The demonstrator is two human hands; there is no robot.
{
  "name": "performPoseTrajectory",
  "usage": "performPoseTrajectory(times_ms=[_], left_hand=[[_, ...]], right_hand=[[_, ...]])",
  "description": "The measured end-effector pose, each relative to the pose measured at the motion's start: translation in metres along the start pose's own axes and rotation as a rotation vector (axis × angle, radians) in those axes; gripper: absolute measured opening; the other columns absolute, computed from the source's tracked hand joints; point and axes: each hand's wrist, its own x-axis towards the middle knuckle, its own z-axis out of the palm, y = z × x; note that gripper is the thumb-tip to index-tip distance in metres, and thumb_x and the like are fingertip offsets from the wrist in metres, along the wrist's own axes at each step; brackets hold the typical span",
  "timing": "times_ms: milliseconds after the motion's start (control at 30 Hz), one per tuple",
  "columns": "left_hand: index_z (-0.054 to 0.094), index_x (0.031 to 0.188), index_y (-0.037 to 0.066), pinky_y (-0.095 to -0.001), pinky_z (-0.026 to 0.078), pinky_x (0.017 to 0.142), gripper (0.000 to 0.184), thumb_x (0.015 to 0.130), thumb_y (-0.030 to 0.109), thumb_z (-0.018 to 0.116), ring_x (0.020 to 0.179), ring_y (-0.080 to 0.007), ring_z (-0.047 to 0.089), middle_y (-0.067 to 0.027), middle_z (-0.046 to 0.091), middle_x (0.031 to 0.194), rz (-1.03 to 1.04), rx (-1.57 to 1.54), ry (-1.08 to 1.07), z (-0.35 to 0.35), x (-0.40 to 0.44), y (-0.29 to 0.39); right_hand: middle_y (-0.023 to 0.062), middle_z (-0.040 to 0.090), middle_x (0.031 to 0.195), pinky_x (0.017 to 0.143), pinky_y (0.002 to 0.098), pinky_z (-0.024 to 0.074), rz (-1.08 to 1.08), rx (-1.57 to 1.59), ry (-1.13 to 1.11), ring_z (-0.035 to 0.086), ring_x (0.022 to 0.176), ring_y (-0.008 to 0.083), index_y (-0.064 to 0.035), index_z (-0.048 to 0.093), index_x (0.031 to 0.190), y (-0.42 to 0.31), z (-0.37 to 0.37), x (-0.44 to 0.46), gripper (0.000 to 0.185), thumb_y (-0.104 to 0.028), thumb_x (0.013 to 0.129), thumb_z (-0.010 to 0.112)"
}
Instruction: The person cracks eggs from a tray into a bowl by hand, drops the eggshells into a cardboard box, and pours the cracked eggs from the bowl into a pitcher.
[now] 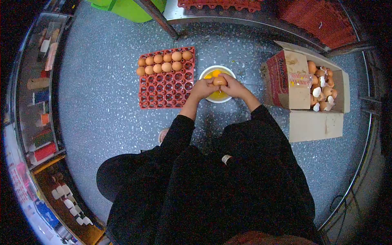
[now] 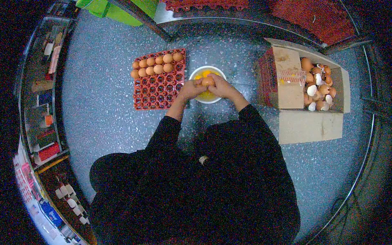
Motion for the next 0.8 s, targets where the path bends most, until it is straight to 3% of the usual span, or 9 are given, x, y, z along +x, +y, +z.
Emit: performPoseTrajectory(times_ms=[100,167,267,400,500,567,700,800], left_hand=[[0.056,0.105,0.013,-0.0354,0.045,0.073,0.058,0.059,0.048,0.062,0.082,-0.0298,0.058,-0.0177,0.059,0.088,-0.029,0.039,-0.009,-0.002,-0.001,0.006],[0.055,0.105,0.013,-0.0351,0.045,0.073,0.058,0.059,0.047,0.063,0.083,-0.0296,0.058,-0.0175,0.059,0.088,-0.021,0.093,0.010,-0.002,-0.002,0.008],[0.055,0.106,0.014,-0.0353,0.045,0.073,0.058,0.059,0.046,0.063,0.083,-0.0294,0.058,-0.0175,0.059,0.088,-0.050,0.098,0.030,-0.004,0.002,-0.003],[0.056,0.105,0.019,-0.0356,0.046,0.071,0.053,0.060,0.045,0.063,0.081,-0.0290,0.058,-0.0159,0.060,0.088,-0.072,0.145,-0.022,-0.017,-0.003,0.008],[0.055,0.106,0.025,-0.0358,0.046,0.070,0.048,0.063,0.044,0.061,0.079,-0.0258,0.059,-0.0109,0.060,0.089,-0.010,0.353,0.018,-0.023,-0.010,0.021],[0.056,0.103,0.023,-0.0364,0.048,0.065,0.041,0.063,0.032,0.060,0.076,-0.0267,0.059,-0.0072,0.060,0.090,0.200,0.413,0.145,-0.024,-0.012,0.024],[0.054,0.105,0.023,-0.0353,0.048,0.063,0.041,0.065,0.026,0.058,0.073,-0.0244,0.059,-0.0034,0.059,0.095,0.275,0.520,0.171,-0.031,-0.020,0.034],[0.054,0.106,0.024,-0.0336,0.048,0.060,0.041,0.065,0.022,0.058,0.068,-0.0245,0.058,-0.0005,0.059,0.096,0.386,0.637,0.296,-0.032,-0.022,0.036]], right_hand=[[0.0181,0.048,0.109,0.084,0.0318,0.0389,-0.061,-0.036,0.033,0.049,0.100,0.0261,0.0001,0.036,0.117,0.002,0.002,0.001,0.051,-0.013,0.071,0.053],[0.0218,0.045,0.112,0.091,0.0374,0.0328,-0.016,0.006,0.021,0.043,0.106,0.0338,0.0005,0.038,0.115,-0.004,0.000,0.000,0.050,-0.020,0.072,0.053],[0.0175,0.048,0.107,0.087,0.0313,0.0363,-0.062,0.015,0.057,0.048,0.101,0.0264,0.0001,0.038,0.115,-0.002,-0.002,-0.002,0.046,-0.009,0.071,0.050],[0.0170,0.048,0.107,0.088,0.0313,0.0360,-0.113,-0.019,0.030,0.047,0.102,0.0265,-0.0008,0.038,0.115,-0.008,-0.007,-0.004,0.047,-0.007,0.070,0.050],[0.0163,0.047,0.110,0.089,0.0320,0.0352,-0.153,0.000,0.015,0.046,0.104,0.0276,-0.0024,0.037,0.116,-0.006,-0.009,-0.003,0.049,-0.003,0.069,0.049],[0.0157,0.044,0.115,0.091,0.0329,0.0337,-0.278,-0.074,0.052,0.044,0.107,0.0289,-0.0038,0.037,0.117,-0.002,-0.008,-0.002,0.052,0.001,0.068,0.050],[0.0165,0.041,0.119,0.093,0.0338,0.0322,-0.287,-0.119,0.033,0.040,0.111,0.0307,-0.0040,0.036,0.119,-0.029,-0.018,-0.010,0.054,0.003,0.067,0.050],[0.0170,0.039,0.121,0.094,0.0338,0.0320,-0.179,-0.176,0.029,0.039,0.112,0.0313,-0.0040,0.035,0.120,-0.033,-0.019,-0.012,0.056,0.004,0.066,0.050]])
